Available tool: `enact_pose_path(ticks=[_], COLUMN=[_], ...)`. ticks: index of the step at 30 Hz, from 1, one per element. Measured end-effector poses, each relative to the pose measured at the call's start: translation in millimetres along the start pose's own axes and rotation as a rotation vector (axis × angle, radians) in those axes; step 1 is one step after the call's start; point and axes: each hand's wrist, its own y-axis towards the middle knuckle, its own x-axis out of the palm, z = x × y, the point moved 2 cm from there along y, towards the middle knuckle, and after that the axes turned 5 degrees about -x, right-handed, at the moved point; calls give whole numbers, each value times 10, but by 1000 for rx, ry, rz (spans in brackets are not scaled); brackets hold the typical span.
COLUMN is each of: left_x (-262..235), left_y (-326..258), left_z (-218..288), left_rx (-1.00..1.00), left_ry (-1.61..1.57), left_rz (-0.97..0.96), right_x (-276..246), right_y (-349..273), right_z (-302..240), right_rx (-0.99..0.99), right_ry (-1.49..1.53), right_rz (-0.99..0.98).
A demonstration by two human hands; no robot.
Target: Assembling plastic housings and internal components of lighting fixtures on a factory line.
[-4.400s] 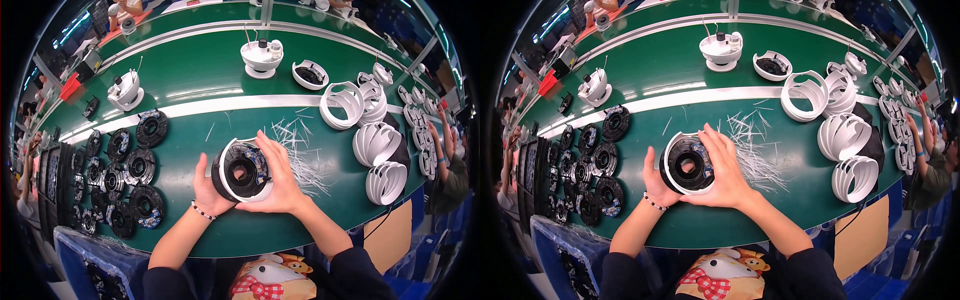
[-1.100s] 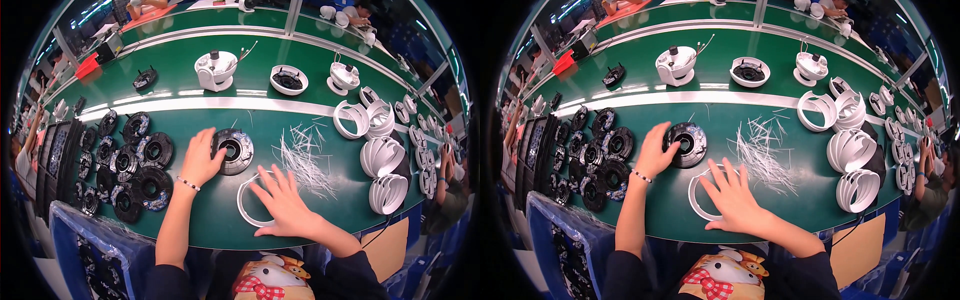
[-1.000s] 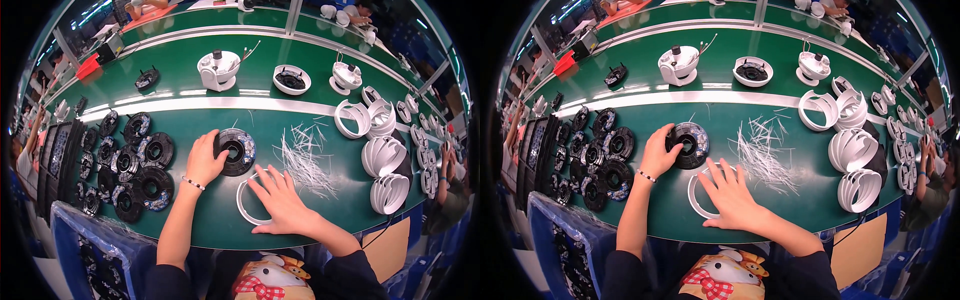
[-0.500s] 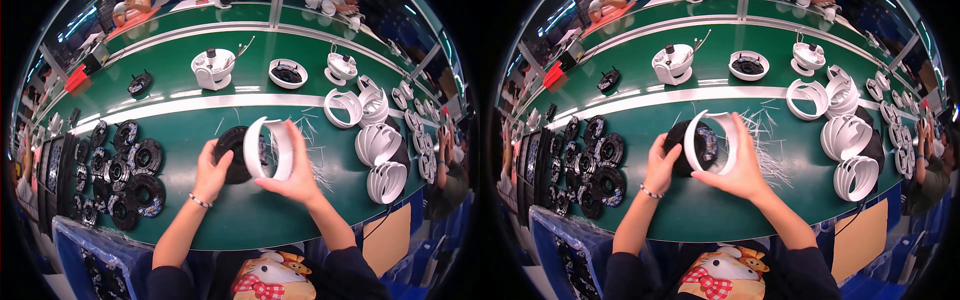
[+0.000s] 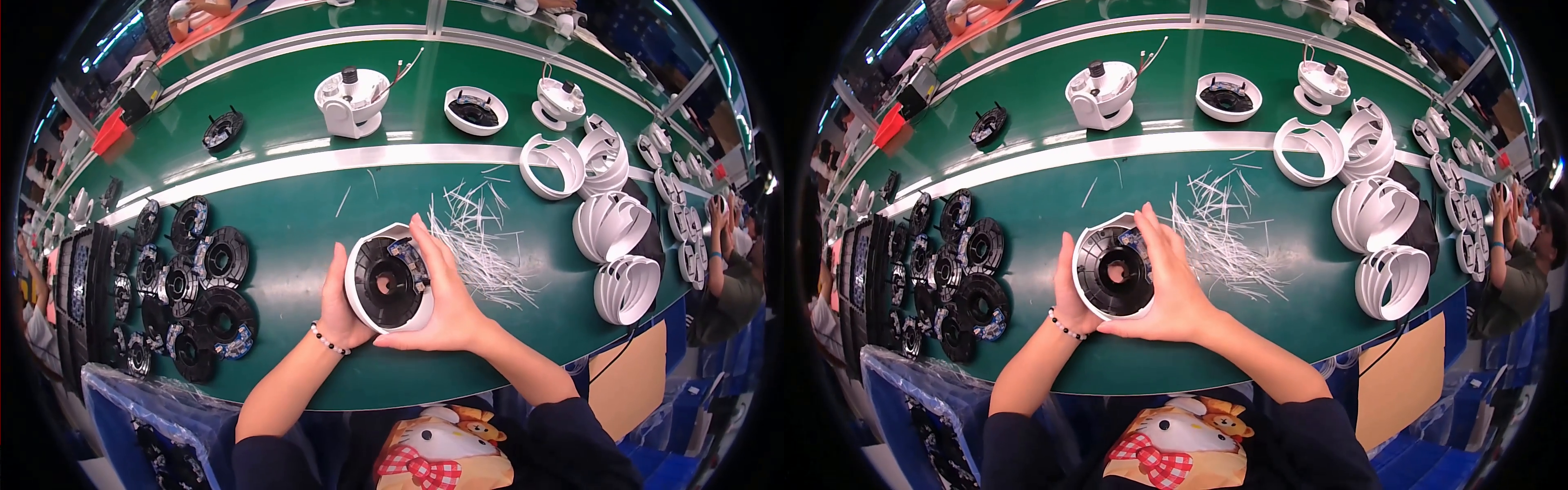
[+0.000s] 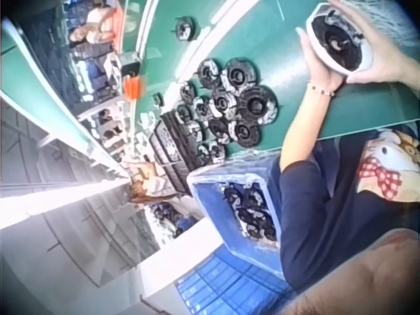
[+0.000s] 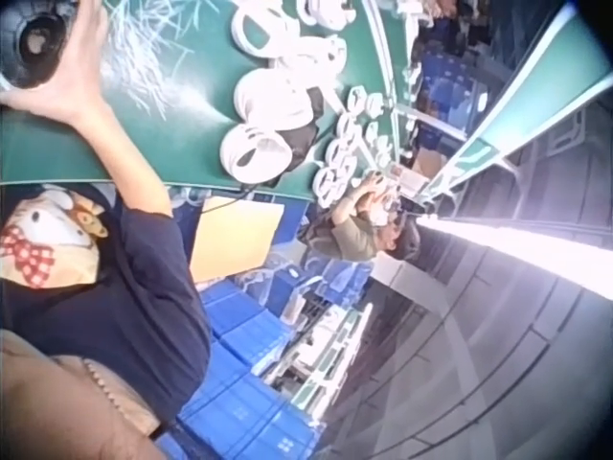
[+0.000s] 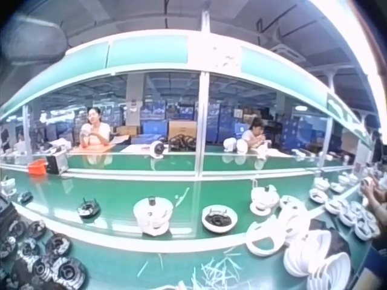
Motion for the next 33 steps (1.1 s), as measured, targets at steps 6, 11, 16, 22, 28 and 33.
enact_pose_path(ticks=[6, 11, 16, 22, 28, 33], left_x=[-161, -273, -166, -71, -76, -44], left_y=[-27, -27, 11, 27, 99, 146], left_z=[-11, -22, -50, 14, -53, 100], left_rx=[-57, -93, -5, 60, 127, 1], left_ry=[81, 101, 180, 122, 20, -68], left_rz=[-48, -106, -54, -33, 117, 272], right_x=[-74, -95, 31, 32, -69, -17], right_y=[46, 46, -40, 33, 53, -24], right_z=[-55, -45, 22, 34, 157, 198], right_rx=[-75, -113, -151, -171, -148, -366], right_ry=[-147, -169, -249, -244, -191, -233], right_rz=[-77, -111, 61, 41, 35, 132])
